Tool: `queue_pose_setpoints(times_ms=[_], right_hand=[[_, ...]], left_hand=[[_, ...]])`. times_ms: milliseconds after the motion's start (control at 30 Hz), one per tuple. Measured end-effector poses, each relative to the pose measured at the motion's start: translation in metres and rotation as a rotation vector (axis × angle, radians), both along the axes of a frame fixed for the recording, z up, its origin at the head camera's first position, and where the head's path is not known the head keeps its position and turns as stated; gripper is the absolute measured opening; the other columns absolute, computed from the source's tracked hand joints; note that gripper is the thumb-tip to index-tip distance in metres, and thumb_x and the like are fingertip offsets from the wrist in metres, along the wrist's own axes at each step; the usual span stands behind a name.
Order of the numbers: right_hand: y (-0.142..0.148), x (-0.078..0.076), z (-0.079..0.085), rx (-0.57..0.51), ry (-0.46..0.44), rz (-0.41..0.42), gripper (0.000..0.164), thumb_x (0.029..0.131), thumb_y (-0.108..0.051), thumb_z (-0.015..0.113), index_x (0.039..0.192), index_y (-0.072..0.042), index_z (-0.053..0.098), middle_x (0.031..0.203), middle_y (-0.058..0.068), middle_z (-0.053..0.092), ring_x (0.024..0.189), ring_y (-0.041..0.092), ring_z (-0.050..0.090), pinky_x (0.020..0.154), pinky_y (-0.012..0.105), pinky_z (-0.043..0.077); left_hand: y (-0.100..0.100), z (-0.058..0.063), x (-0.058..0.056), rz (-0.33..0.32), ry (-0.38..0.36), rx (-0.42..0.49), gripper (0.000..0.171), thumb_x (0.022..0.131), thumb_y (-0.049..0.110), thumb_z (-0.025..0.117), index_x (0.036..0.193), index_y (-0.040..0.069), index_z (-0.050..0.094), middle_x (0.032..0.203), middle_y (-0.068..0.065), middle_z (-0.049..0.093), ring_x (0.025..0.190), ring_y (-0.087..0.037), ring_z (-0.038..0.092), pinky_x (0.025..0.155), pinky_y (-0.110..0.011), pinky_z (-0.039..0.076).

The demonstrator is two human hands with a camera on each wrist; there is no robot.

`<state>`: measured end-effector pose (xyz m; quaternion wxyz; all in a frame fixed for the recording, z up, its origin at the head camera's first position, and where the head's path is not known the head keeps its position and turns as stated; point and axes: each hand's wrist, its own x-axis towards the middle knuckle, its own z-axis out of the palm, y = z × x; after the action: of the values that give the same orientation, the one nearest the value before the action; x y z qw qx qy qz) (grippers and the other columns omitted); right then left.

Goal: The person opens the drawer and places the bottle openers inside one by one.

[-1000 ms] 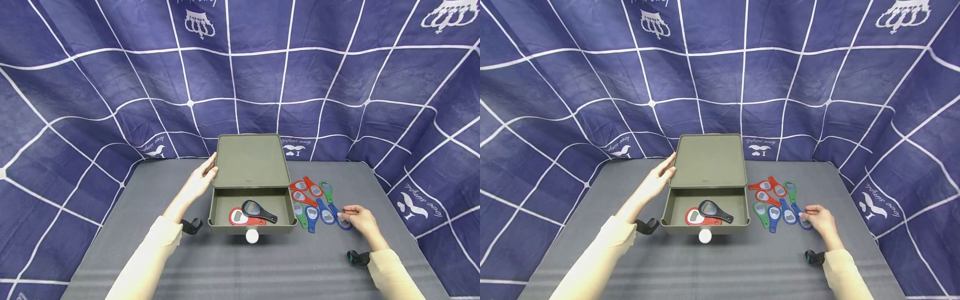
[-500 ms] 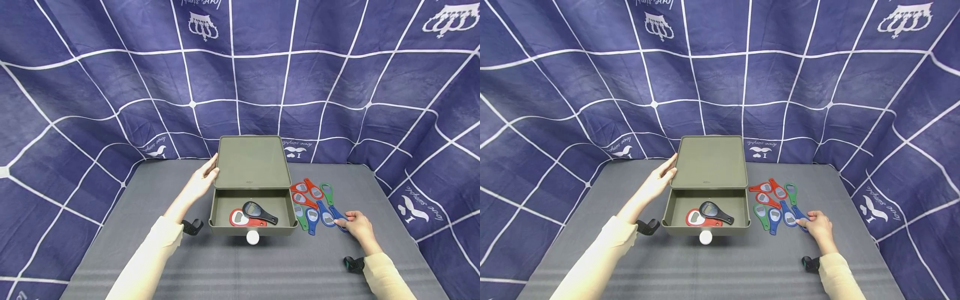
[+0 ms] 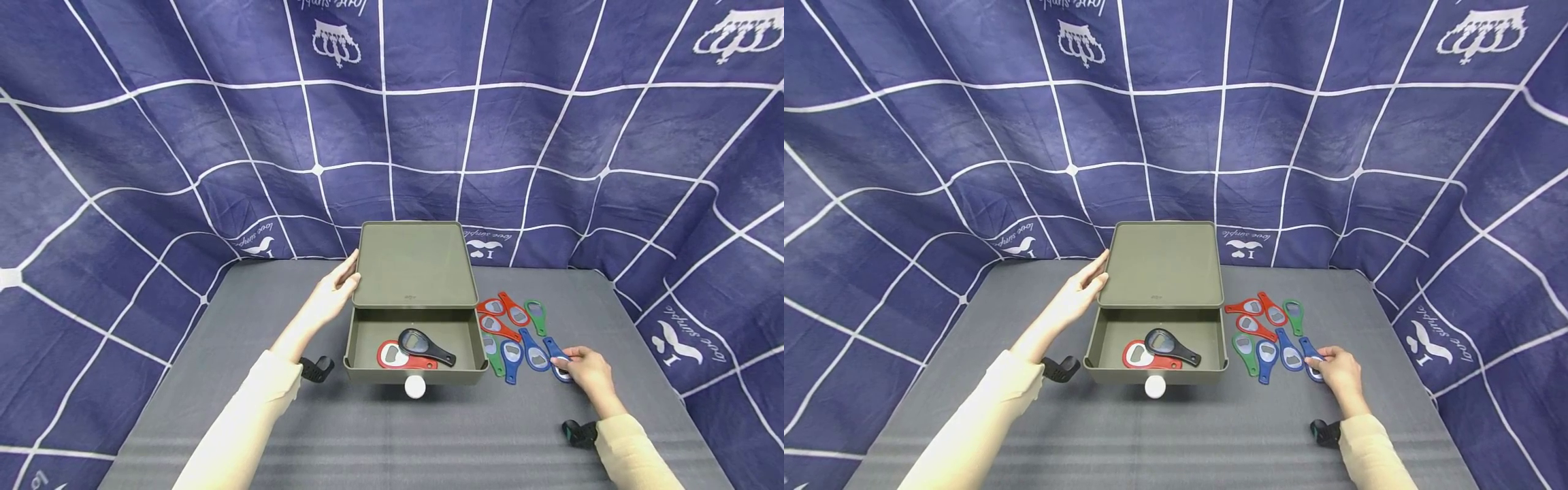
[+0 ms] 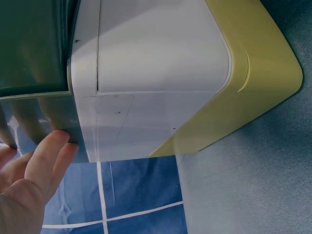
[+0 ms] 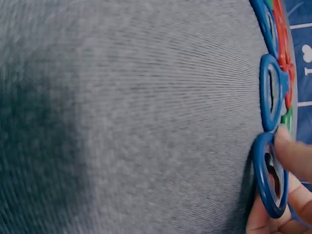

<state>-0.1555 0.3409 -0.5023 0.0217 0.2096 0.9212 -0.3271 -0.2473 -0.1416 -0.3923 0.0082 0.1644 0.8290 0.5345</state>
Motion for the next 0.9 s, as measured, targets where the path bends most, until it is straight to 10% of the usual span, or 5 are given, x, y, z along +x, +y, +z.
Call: queue_pose_setpoints(times_ms=[300,900], right_hand=[[0.001,0.002,0.028,-0.015,0.025,0.031,0.035,0.096,-0.027,0.062,0.107,0.005,0.069,0.068,-0.007,0.069,0.070,0.007,0.054,0.063,0.026,0.038],[-0.057,-0.014,0.127,-0.213,0.237,0.207,0.042,0.095,-0.026,0.066,0.121,0.007,0.065,0.084,-0.008,0.075,0.071,-0.009,0.058,0.064,0.015,0.049]], left_hand=[[0.001,0.002,-0.001,-0.009,0.007,0.000,0.054,0.104,0.013,0.046,0.155,0.007,0.029,0.152,-0.023,0.037,0.137,-0.035,0.045,0.109,-0.051,0.045],[0.000,0.003,0.002,-0.008,-0.011,0.001,0.055,0.104,0.013,0.047,0.155,0.008,0.029,0.154,-0.021,0.035,0.141,-0.033,0.040,0.112,-0.049,0.042]])
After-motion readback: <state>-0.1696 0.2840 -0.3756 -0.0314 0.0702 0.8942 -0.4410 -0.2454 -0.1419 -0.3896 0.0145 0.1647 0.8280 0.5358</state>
